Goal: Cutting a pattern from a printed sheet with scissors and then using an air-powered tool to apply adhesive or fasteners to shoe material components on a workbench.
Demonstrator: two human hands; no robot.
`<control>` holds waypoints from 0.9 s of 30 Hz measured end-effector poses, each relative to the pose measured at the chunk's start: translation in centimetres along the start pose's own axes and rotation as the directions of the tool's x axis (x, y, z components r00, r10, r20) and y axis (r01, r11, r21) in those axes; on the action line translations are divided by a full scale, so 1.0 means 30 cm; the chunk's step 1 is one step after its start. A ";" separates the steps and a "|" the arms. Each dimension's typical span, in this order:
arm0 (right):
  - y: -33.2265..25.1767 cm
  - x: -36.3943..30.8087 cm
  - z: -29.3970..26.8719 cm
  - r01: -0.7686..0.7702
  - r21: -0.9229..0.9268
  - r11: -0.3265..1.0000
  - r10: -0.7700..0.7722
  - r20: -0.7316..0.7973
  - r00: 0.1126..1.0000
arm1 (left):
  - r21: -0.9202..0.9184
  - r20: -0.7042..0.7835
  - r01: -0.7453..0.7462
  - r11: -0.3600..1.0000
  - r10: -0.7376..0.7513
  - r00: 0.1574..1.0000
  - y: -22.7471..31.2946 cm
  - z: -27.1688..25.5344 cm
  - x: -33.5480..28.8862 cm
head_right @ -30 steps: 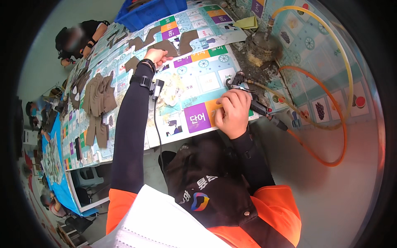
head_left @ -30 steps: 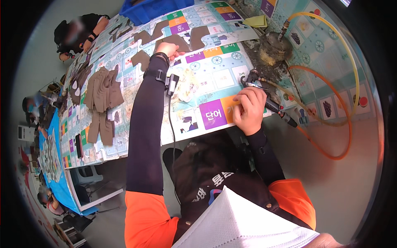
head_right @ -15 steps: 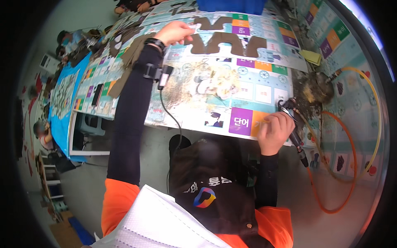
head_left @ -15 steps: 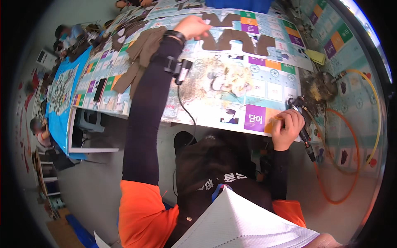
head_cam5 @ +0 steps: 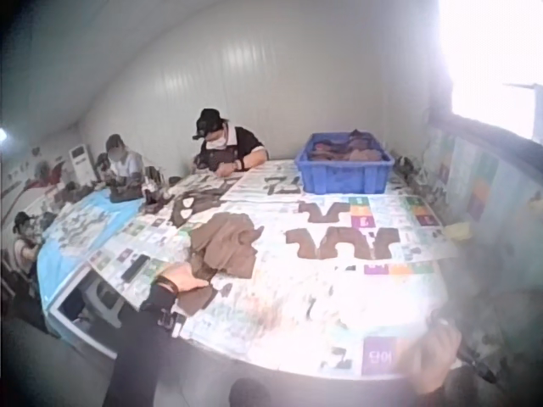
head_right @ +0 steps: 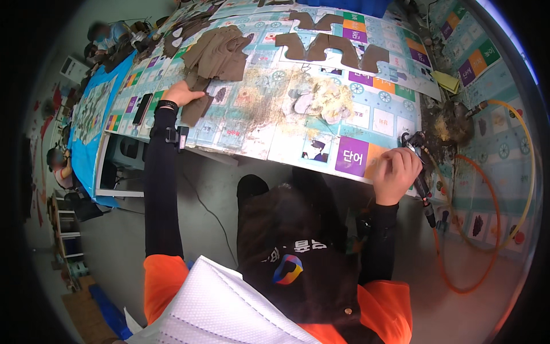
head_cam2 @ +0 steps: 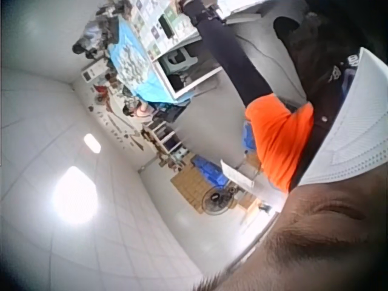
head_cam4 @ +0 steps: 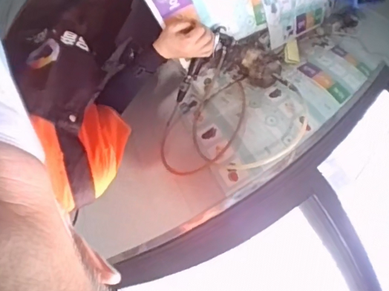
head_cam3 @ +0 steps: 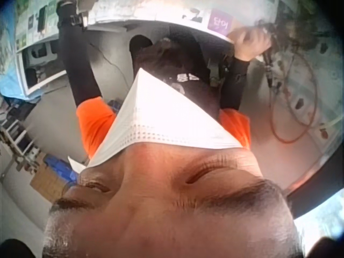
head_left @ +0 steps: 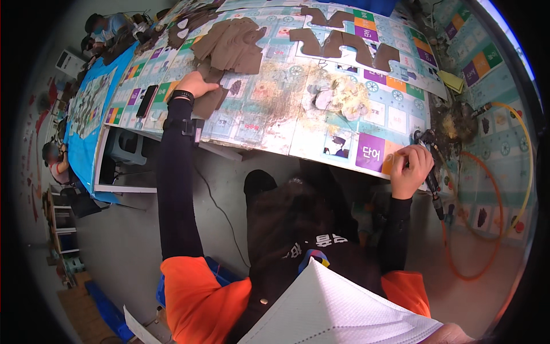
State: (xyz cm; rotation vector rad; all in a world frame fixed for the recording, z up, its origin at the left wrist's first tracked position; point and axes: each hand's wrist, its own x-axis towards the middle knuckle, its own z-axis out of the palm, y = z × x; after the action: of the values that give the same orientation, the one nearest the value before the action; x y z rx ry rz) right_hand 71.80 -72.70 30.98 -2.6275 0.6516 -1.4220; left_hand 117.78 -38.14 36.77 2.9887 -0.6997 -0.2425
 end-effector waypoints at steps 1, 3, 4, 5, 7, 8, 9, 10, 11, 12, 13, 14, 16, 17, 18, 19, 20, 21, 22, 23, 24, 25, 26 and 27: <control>0.002 -0.001 0.001 0.003 -0.004 1.000 -0.003 0.009 1.000 | -0.009 -0.065 0.022 1.000 -0.022 0.998 0.022 0.011 -0.015; 0.000 0.000 -0.001 0.007 -0.002 1.000 -0.007 0.008 1.000 | 0.008 -0.100 0.073 0.997 -0.072 0.992 0.077 0.015 -0.042; 0.001 0.002 -0.001 0.007 -0.007 1.000 -0.007 0.007 1.000 | 0.027 -0.139 0.126 0.992 -0.121 0.983 0.096 0.009 -0.051; 0.003 0.003 0.000 0.014 0.000 1.000 -0.014 0.010 1.000 | 0.025 -0.138 0.121 0.992 -0.116 0.984 0.096 0.001 -0.054; -0.005 0.006 -0.002 0.017 0.025 1.000 -0.017 0.011 1.000 | -0.004 -0.125 0.026 1.000 -0.026 0.992 0.050 -0.022 -0.060; -0.008 0.003 -0.002 0.016 0.027 1.000 -0.016 0.010 1.000 | -0.002 -0.126 0.026 1.000 -0.027 0.992 0.015 -0.028 -0.065; -0.005 0.001 0.001 0.022 0.028 0.999 -0.022 0.004 1.000 | 0.080 -0.184 0.079 0.994 -0.064 0.981 -0.005 -0.038 -0.069; -0.004 0.000 0.004 0.028 0.030 0.999 -0.028 -0.002 1.000 | 0.159 -0.244 0.137 0.978 -0.096 0.965 -0.017 -0.043 -0.070; -0.008 0.001 0.005 0.025 0.029 0.999 -0.025 -0.005 1.000 | 0.171 -0.308 0.215 0.962 -0.155 0.939 -0.044 -0.050 -0.084; 0.005 -0.002 0.000 0.026 0.013 1.000 -0.026 -0.013 1.000 | 0.179 -0.366 0.266 0.947 -0.187 0.912 -0.004 -0.081 -0.106; 0.012 -0.005 -0.005 0.030 0.005 1.000 -0.030 -0.021 0.999 | 0.247 -0.432 0.305 0.920 -0.177 0.884 0.018 -0.118 -0.136; 0.018 -0.007 -0.009 0.010 -0.023 1.000 -0.010 -0.022 1.000 | 0.308 -0.493 0.335 0.890 -0.152 0.857 0.036 -0.148 -0.154; 0.006 0.000 -0.006 0.011 0.004 1.000 -0.011 -0.017 1.000 | 0.485 -0.545 0.327 0.811 -0.012 0.838 -0.029 -0.244 -0.235; 0.008 0.001 -0.001 0.014 0.004 1.000 -0.014 -0.036 0.999 | 0.457 -0.555 0.295 0.839 0.010 0.832 0.041 -0.305 -0.325; 0.004 0.006 0.005 0.022 -0.001 1.000 -0.022 -0.057 0.998 | 0.470 -0.513 0.191 0.862 0.091 0.854 0.063 -0.358 -0.384; 0.002 0.008 0.012 0.020 0.011 1.000 -0.019 -0.054 0.998 | 0.450 -0.531 0.084 0.889 0.190 0.826 0.105 -0.395 -0.449; -0.001 0.010 0.017 0.020 0.023 1.000 -0.019 -0.051 0.999 | 0.427 -0.551 -0.023 0.904 0.280 0.786 0.159 -0.429 -0.497; 0.001 0.008 0.021 0.016 0.023 1.000 -0.015 -0.046 0.999 | 0.237 -0.450 -0.078 0.968 0.181 0.874 0.262 -0.460 -0.533; 0.008 0.008 0.018 0.014 0.030 0.999 -0.013 -0.043 0.999 | 0.040 -0.315 -0.092 0.995 0.100 0.944 0.389 -0.485 -0.572; 0.023 -0.001 0.014 -0.001 0.021 1.000 0.002 -0.044 0.999 | -0.048 -0.243 -0.169 0.984 0.152 0.958 0.491 -0.497 -0.585; 0.028 -0.001 0.009 -0.012 0.014 1.000 0.012 -0.053 0.999 | -0.084 -0.240 -0.322 0.943 0.294 0.925 0.525 -0.485 -0.564; 0.020 0.000 0.010 -0.004 0.026 1.000 0.005 -0.057 0.998 | -0.124 -0.242 -0.452 0.883 0.415 0.877 0.562 -0.477 -0.549; 0.012 0.003 0.013 0.005 0.037 0.999 -0.002 -0.062 0.998 | -0.129 -0.189 -0.489 0.863 0.463 0.866 0.620 -0.472 -0.542; 0.027 -0.005 0.000 -0.011 0.020 1.000 0.013 -0.078 0.997 | -0.185 -0.283 -0.645 0.741 0.588 0.758 0.682 -0.417 -0.458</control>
State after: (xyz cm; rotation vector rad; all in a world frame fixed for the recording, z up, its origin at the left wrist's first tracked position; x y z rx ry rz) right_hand 71.47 -73.38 30.63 -2.5603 0.6572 -1.5265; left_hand 98.82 -50.01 52.99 2.3005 -1.4426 0.0181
